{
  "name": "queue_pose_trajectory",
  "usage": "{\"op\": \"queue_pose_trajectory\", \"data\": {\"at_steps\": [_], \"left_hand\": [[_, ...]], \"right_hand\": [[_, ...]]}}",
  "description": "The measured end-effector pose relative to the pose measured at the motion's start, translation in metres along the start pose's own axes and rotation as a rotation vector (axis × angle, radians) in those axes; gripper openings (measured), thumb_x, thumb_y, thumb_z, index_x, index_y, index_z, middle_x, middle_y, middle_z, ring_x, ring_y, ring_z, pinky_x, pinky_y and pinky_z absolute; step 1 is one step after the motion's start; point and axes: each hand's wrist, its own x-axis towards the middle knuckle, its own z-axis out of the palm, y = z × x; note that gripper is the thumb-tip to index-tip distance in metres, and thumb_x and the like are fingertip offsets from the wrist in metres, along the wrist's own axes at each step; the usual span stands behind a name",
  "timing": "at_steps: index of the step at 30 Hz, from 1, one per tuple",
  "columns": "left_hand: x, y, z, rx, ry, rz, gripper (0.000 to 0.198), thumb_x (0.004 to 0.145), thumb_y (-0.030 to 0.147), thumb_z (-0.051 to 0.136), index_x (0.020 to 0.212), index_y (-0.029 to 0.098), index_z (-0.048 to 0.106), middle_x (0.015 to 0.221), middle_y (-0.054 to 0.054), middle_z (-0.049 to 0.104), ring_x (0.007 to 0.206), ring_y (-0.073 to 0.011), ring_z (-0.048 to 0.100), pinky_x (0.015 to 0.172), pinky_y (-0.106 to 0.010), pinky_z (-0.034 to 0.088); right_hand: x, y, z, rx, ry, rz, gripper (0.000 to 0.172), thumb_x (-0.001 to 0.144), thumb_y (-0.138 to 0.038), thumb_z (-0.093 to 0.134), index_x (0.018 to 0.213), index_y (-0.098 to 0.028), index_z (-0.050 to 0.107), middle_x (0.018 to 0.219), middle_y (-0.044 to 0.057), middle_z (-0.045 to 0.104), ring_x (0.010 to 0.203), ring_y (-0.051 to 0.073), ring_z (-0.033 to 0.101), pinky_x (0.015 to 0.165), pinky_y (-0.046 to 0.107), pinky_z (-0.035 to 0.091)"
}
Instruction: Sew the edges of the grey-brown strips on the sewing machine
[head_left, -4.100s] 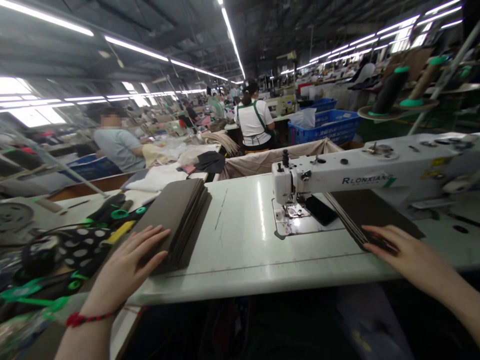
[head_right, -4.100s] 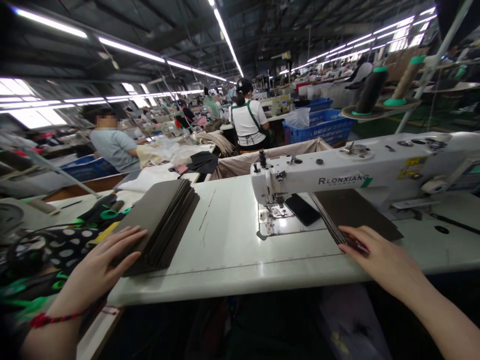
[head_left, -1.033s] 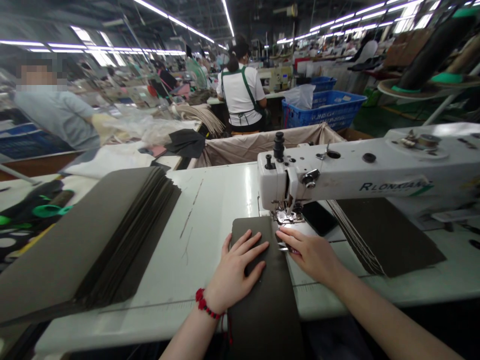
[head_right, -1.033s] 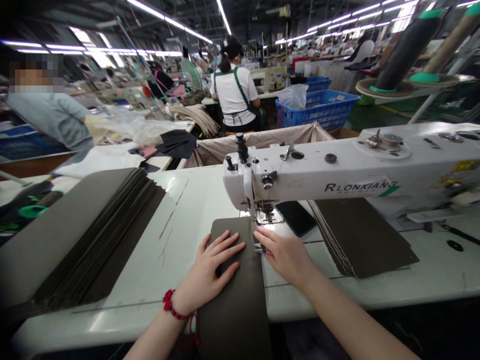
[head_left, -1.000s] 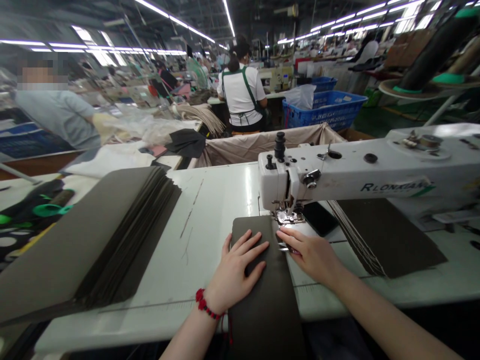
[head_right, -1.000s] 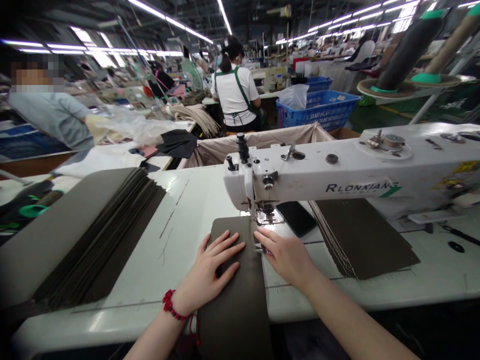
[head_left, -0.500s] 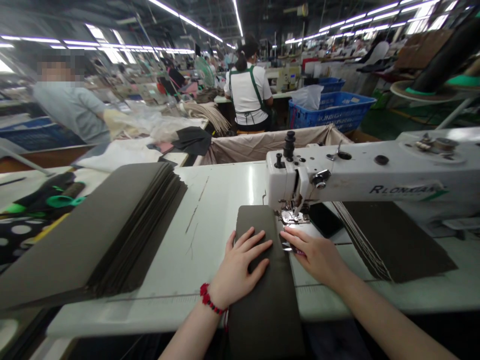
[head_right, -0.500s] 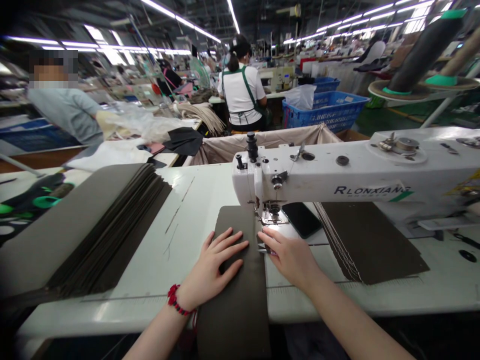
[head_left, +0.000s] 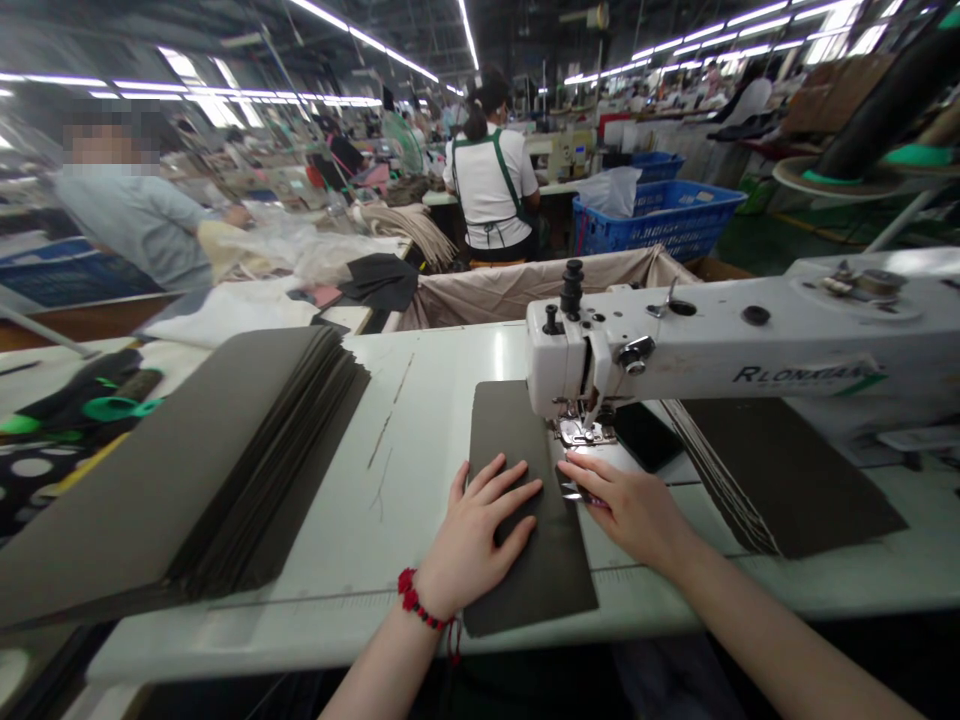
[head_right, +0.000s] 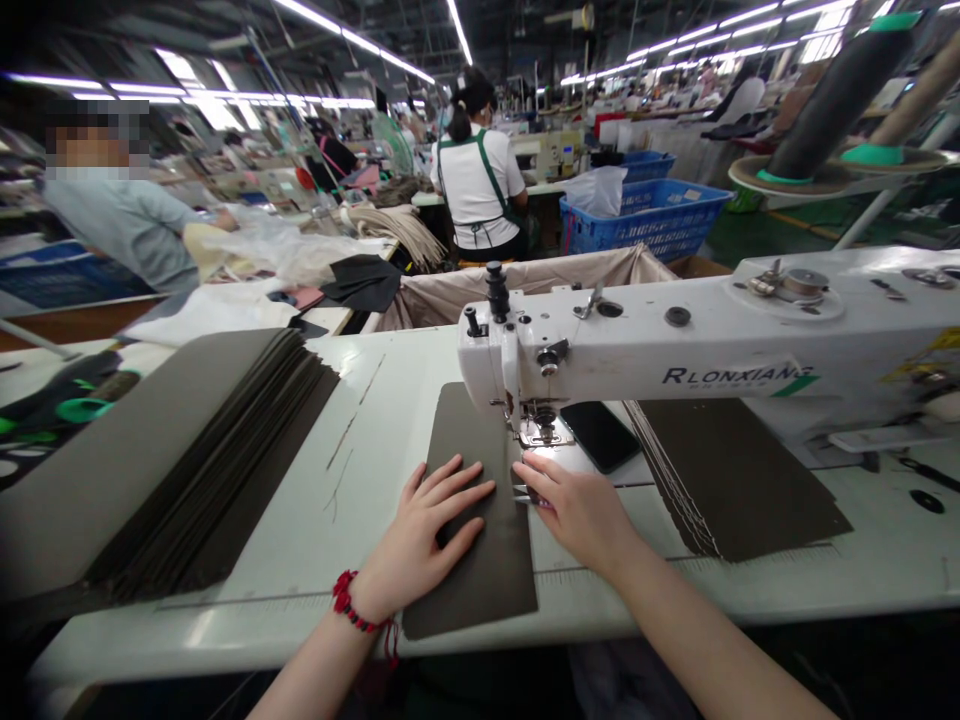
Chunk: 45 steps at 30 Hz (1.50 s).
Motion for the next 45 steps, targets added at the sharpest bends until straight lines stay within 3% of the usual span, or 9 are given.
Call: {"op": "queue_pose_trajectory", "data": {"at_steps": [23, 34, 45], "left_hand": [[0.000, 0.001, 0.002, 0.006, 0.021, 0.006, 0.044, 0.096, 0.034, 0.046, 0.140, 0.038, 0.043, 0.149, 0.003, 0.039, 0.142, -0.0249, 0.026, 0.115, -0.057, 0.009], [0.006, 0.000, 0.009, 0.071, 0.006, -0.028, 0.055, 0.099, 0.044, 0.037, 0.150, 0.033, 0.020, 0.155, 0.001, 0.028, 0.144, -0.0235, 0.019, 0.117, -0.054, 0.006], [0.007, 0.000, 0.010, 0.088, 0.027, -0.046, 0.057, 0.099, 0.047, 0.035, 0.151, 0.030, 0.019, 0.156, -0.001, 0.027, 0.144, -0.0242, 0.019, 0.117, -0.052, 0.010]], "right_hand": [[0.000, 0.000, -0.001, 0.023, -0.013, 0.008, 0.061, 0.085, -0.012, 0.051, 0.140, -0.035, 0.042, 0.146, -0.005, 0.044, 0.116, 0.020, 0.057, 0.091, 0.036, 0.049], [0.001, -0.001, -0.002, 0.007, 0.003, 0.003, 0.061, 0.083, -0.010, 0.051, 0.139, -0.034, 0.045, 0.145, -0.002, 0.046, 0.114, 0.021, 0.059, 0.090, 0.035, 0.051], [0.000, 0.001, 0.000, -0.002, 0.020, -0.008, 0.057, 0.085, -0.012, 0.051, 0.137, -0.033, 0.047, 0.144, -0.001, 0.048, 0.112, 0.020, 0.060, 0.087, 0.035, 0.052]]}}
